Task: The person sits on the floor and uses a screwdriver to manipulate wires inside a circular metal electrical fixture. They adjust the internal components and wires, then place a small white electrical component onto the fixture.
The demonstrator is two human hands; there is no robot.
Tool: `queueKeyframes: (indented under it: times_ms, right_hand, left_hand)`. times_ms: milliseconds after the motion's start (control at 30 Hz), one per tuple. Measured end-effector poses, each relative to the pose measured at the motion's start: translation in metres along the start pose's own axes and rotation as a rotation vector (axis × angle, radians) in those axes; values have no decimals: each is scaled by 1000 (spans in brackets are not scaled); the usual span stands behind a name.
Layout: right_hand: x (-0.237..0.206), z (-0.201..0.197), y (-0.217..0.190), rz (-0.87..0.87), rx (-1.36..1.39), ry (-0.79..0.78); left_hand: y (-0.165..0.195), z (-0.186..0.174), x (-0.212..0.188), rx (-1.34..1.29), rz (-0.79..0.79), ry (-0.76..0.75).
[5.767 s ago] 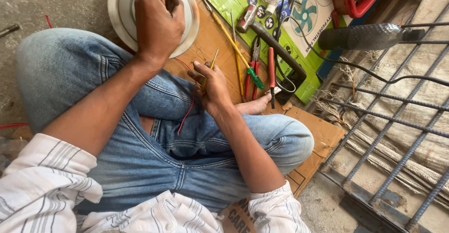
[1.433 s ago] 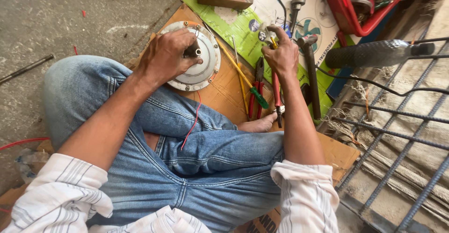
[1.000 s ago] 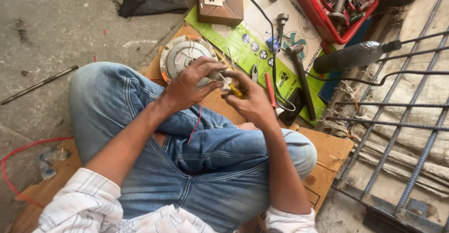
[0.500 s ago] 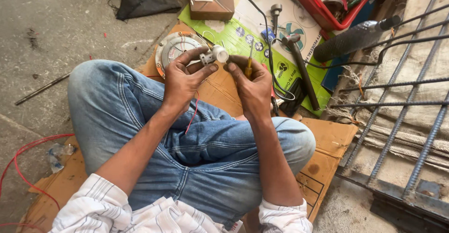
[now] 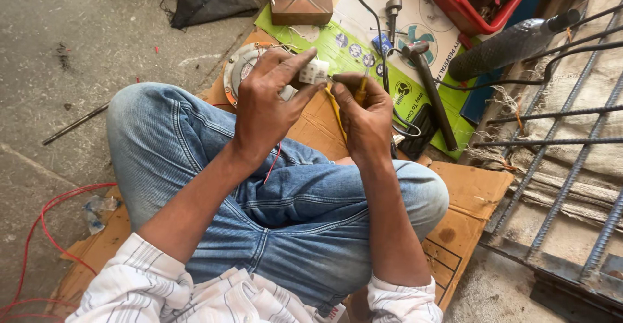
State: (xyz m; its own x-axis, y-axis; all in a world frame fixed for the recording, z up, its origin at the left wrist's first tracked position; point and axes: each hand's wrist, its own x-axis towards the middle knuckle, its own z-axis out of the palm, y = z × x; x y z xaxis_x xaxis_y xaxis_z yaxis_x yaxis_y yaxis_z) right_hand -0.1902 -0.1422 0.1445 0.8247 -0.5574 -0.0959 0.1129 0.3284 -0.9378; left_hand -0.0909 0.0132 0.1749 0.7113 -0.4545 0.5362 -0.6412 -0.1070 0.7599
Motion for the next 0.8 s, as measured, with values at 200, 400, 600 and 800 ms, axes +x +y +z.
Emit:
queueKeyframes:
  times_ms: [200, 400, 600, 800]
  right_hand:
    - [-1, -2, -1, 70, 78, -39]
    - [-2, -1, -7, 60, 11, -61]
    - [-6, 3, -9, -33, -149, -87]
    - [-5, 7, -3, 0, -242, -53]
  left_hand:
    - [0, -2, -5, -1, 73, -33]
    - [0, -5, -6, -35, 94, -69]
    - [-2, -6, -7, -58, 104, -119]
    - [-6, -9, -10, -46, 83, -129]
